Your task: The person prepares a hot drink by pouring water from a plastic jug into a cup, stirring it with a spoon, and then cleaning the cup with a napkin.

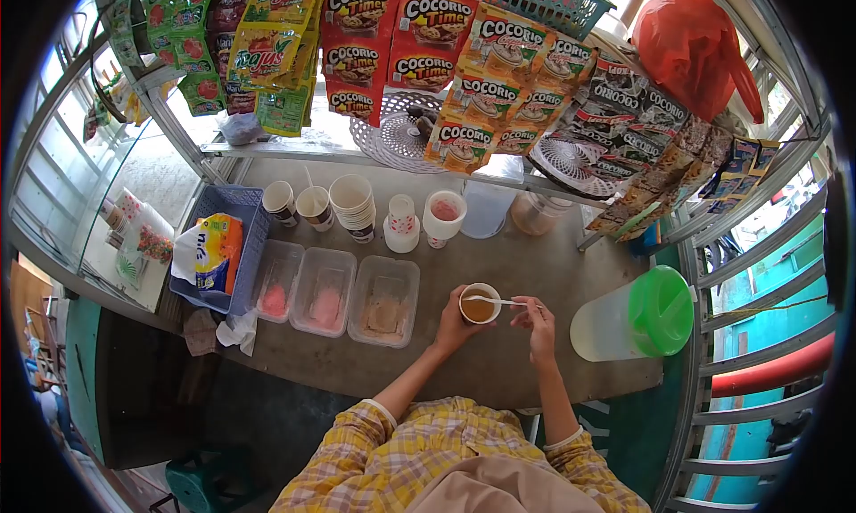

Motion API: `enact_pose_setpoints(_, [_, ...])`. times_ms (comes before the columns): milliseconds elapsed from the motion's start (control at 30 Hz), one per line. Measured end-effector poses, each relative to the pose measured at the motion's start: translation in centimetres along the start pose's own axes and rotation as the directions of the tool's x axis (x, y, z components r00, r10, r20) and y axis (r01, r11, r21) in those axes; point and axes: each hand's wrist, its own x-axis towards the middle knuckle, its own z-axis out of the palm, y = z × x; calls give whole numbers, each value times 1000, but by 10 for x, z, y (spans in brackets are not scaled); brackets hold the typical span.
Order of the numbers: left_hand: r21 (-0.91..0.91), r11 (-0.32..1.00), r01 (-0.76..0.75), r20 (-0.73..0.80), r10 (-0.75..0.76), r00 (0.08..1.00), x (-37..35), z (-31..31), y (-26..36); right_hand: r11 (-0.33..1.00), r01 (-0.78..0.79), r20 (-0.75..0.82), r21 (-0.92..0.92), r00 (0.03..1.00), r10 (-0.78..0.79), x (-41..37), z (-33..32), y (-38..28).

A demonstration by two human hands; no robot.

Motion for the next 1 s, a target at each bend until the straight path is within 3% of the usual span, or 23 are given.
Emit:
enact_pose_setpoints(367, [22,1000,-22,-21,22,1000,-1,2,-3,1000,-3,29,24,1000,2,0,-1,-1])
enact_pose_setpoints(1000, [-24,1000,10,-10,-10,1000,-1,1,0,957,233,101,-171,971,-218,-4,3,-27])
